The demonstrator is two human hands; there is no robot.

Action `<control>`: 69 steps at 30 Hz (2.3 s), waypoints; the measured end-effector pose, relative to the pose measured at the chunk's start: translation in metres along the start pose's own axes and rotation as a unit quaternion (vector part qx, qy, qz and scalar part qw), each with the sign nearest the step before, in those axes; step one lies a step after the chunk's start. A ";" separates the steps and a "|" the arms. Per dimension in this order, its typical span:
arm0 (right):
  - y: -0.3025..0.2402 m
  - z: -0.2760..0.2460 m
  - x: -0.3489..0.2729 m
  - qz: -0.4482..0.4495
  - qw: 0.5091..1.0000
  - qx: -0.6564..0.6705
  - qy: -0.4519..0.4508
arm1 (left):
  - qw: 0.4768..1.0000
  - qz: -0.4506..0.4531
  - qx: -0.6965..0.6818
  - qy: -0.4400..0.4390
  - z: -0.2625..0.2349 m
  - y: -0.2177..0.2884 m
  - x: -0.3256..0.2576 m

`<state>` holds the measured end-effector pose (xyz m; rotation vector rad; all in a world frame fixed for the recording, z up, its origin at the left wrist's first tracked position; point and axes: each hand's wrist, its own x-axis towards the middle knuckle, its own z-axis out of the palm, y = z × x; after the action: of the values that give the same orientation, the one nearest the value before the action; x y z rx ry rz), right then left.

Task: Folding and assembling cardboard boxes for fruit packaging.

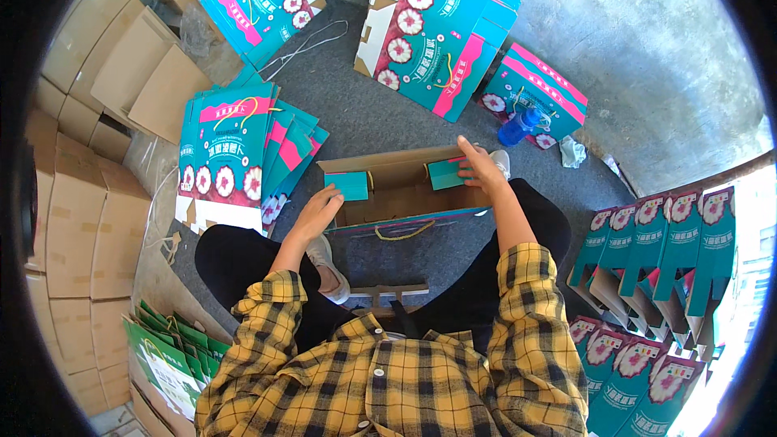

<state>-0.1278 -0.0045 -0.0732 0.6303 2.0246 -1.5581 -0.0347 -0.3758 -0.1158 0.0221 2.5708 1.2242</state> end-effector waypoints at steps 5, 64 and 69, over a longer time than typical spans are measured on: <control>0.011 -0.016 0.004 -0.064 0.997 -0.025 -0.028 | 0.993 -0.054 -0.094 0.046 -0.010 0.010 -0.011; -0.078 -0.044 -0.052 -0.274 0.802 -0.511 0.146 | 0.985 0.041 -0.038 0.161 -0.002 0.026 0.016; -0.132 -0.091 -0.104 -0.332 0.751 -0.517 0.243 | 0.977 0.075 -0.081 0.179 0.000 0.100 0.036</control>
<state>-0.1424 0.0468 0.1105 -0.2110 3.2490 -0.2376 -0.0798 -0.3070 -0.0486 -0.0434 2.8014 1.6241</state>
